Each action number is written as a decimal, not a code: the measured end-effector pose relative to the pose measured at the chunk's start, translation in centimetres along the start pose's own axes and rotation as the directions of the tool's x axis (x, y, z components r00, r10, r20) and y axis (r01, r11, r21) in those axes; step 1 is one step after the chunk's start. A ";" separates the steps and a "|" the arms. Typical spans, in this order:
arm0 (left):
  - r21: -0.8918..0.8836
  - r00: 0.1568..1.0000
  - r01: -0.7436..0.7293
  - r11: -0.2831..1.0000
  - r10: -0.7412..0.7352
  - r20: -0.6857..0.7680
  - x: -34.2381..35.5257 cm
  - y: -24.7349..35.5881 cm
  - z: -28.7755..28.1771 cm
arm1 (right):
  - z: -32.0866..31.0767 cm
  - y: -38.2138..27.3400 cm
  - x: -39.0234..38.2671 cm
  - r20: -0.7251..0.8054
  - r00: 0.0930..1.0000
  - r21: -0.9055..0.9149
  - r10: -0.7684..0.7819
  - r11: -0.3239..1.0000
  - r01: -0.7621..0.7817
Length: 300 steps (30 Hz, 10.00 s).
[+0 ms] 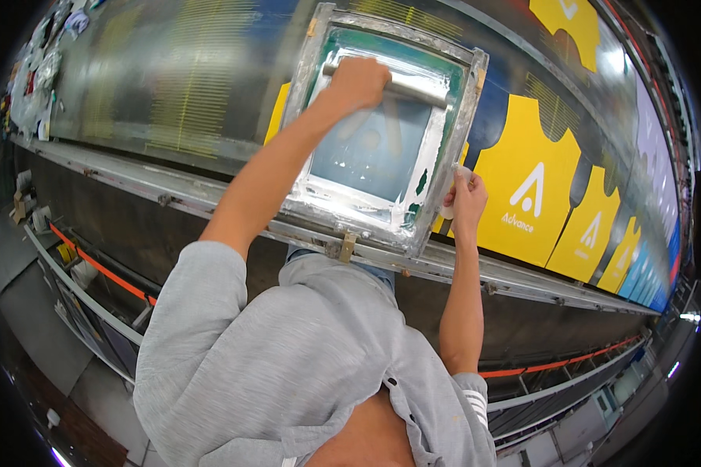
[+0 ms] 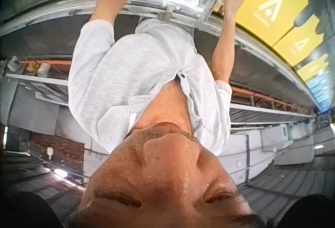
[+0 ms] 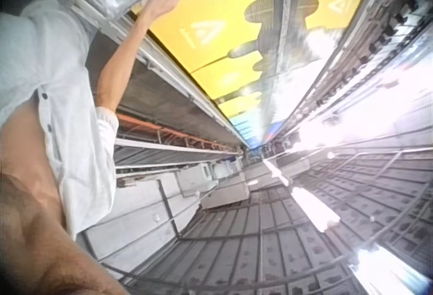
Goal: The person performs screen printing on a series of t-shirts. They use a squeegee to pull white ink across a screen frame, applying a logo to yellow, white, and blue shirts on a conveyor. The person also mixes white ink in a container and adds a liquid additive before returning to print.
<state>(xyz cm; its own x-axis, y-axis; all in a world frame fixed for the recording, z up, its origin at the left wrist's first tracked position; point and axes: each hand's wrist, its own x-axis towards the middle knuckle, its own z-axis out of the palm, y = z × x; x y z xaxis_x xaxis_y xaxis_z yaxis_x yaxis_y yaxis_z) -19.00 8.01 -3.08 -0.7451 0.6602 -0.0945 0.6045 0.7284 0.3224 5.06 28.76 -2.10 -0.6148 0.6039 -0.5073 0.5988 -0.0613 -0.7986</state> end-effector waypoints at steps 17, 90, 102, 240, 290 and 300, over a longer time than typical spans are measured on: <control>-0.576 0.914 0.031 0.817 -0.257 -0.315 -31.2 8.0 -3.2 | -0.8 -1.7 -0.1 0.344 0.939 -0.022 0.032 0.999 -0.026; 0.041 -0.512 -0.804 0.593 -0.656 -0.555 -180.3 -168.1 -44.9 | 219.7 -9.3 -100.4 0.800 0.596 -0.546 0.066 -0.331 0.770; 0.112 -0.332 -0.936 0.335 -0.730 -0.598 -188.3 -219.6 -65.7 | 253.6 -13.2 -118.3 0.739 0.588 -0.666 -0.327 -0.228 0.710; -0.910 0.765 -0.402 -0.102 -0.583 -0.273 -12.4 -694.9 -226.6 | 661.8 -215.3 -39.8 -0.160 0.830 -0.719 0.534 0.513 -0.469; -0.831 0.896 -0.412 -0.374 -0.330 -0.296 164.4 -715.7 -264.2 | 678.2 -354.7 124.7 -0.428 0.796 -0.126 -0.428 0.900 0.417; -0.758 0.759 -0.506 -0.411 -0.629 -0.166 185.1 -724.5 -266.9 | 686.9 -374.9 160.0 -0.239 0.967 0.601 -0.092 0.768 0.222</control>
<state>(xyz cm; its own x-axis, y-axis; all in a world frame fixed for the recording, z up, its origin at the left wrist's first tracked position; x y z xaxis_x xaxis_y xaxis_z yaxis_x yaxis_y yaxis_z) -670.09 -446.33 -2.79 -0.9930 0.0124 -0.1179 -0.0844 -0.7722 0.6297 -670.46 -397.49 -6.40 -0.5267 0.7793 -0.3395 0.0152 -0.3907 -0.9204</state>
